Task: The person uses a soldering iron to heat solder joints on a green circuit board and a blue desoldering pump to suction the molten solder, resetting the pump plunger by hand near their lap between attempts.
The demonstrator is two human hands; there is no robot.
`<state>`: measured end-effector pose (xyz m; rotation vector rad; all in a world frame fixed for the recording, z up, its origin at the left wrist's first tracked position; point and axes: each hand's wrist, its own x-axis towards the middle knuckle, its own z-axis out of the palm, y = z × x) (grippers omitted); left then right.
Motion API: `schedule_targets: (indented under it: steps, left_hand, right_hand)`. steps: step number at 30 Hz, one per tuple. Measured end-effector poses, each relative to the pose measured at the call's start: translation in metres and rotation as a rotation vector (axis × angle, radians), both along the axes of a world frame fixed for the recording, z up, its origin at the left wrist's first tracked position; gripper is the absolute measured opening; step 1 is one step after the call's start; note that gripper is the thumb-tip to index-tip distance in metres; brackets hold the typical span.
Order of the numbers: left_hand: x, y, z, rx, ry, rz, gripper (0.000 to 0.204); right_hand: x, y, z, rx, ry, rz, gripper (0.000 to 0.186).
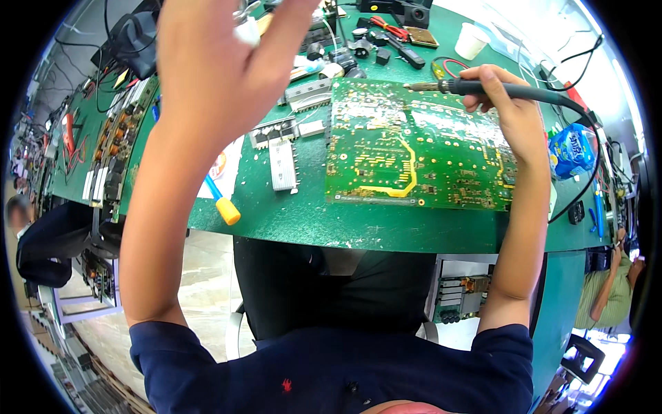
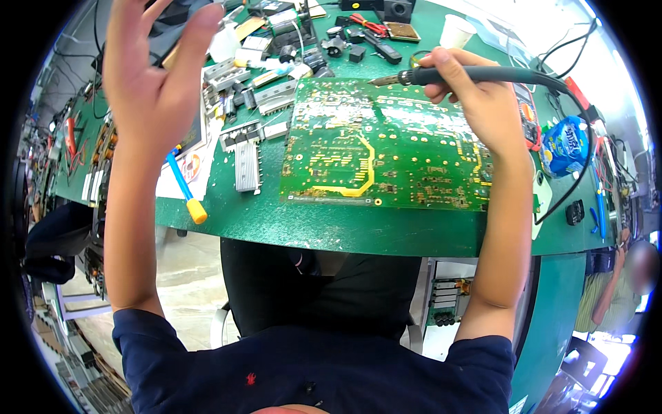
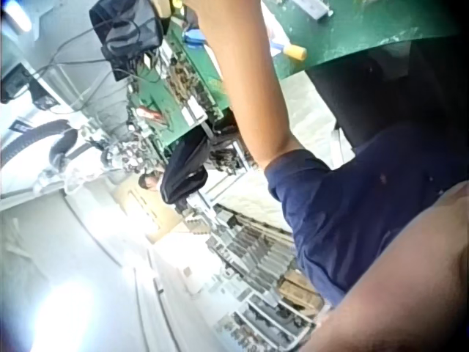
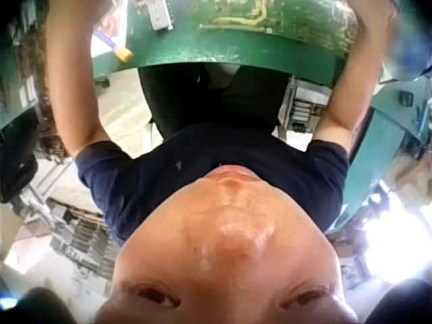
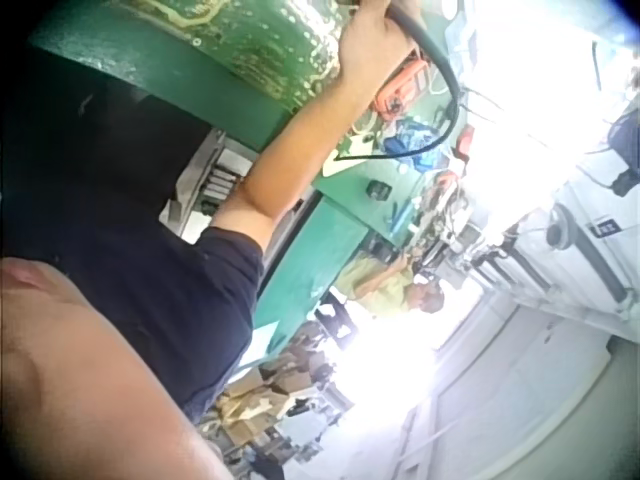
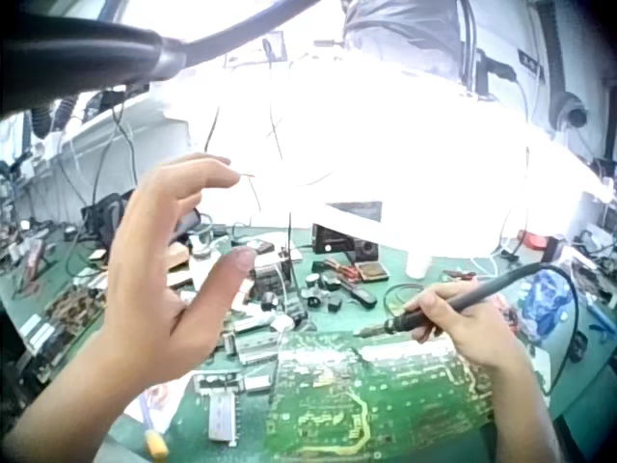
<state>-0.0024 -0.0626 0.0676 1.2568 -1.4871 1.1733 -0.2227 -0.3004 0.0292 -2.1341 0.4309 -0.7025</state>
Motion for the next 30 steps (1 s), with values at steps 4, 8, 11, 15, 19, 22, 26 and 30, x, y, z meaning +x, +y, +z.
schedule_targets:
  steps: [4,8,11,15,19,22,26,30]
  left_hand:
    - [-0.026,0.076,-0.023,0.249,0.414,0.128,0.019]
    - [-0.006,0.139,-0.065,0.512,0.823,0.391,0.020]
    - [0.017,0.185,-0.103,0.590,1.119,0.397,0.025]
    - [0.016,0.191,-0.114,0.569,1.353,0.401,0.030]
    - [0.023,0.169,-0.106,0.598,1.450,0.365,0.046]
    - [0.043,0.164,-0.113,0.569,1.374,0.458,0.045]
    - [0.055,0.171,-0.115,0.642,1.157,0.597,0.037]
    - [0.041,0.168,-0.109,0.629,1.038,0.733,0.040]
  right_hand:
    - [-0.004,-0.003,-0.002,0.036,-0.027,-0.006,0.049]
    - [-0.004,-0.002,0.000,0.109,-0.008,-0.038,0.056]
    - [0.001,-0.001,-0.001,0.138,-0.030,-0.027,0.053]
    - [0.009,-0.002,-0.009,0.146,-0.002,-0.089,0.057]
    - [0.000,-0.023,-0.011,0.024,0.053,-0.195,0.054]
    - [0.007,-0.016,-0.013,0.011,-0.002,-0.197,0.055]
    - [0.005,-0.025,-0.015,0.015,0.025,-0.205,0.056]
    - [0.010,-0.002,-0.012,0.030,0.070,-0.364,0.057]
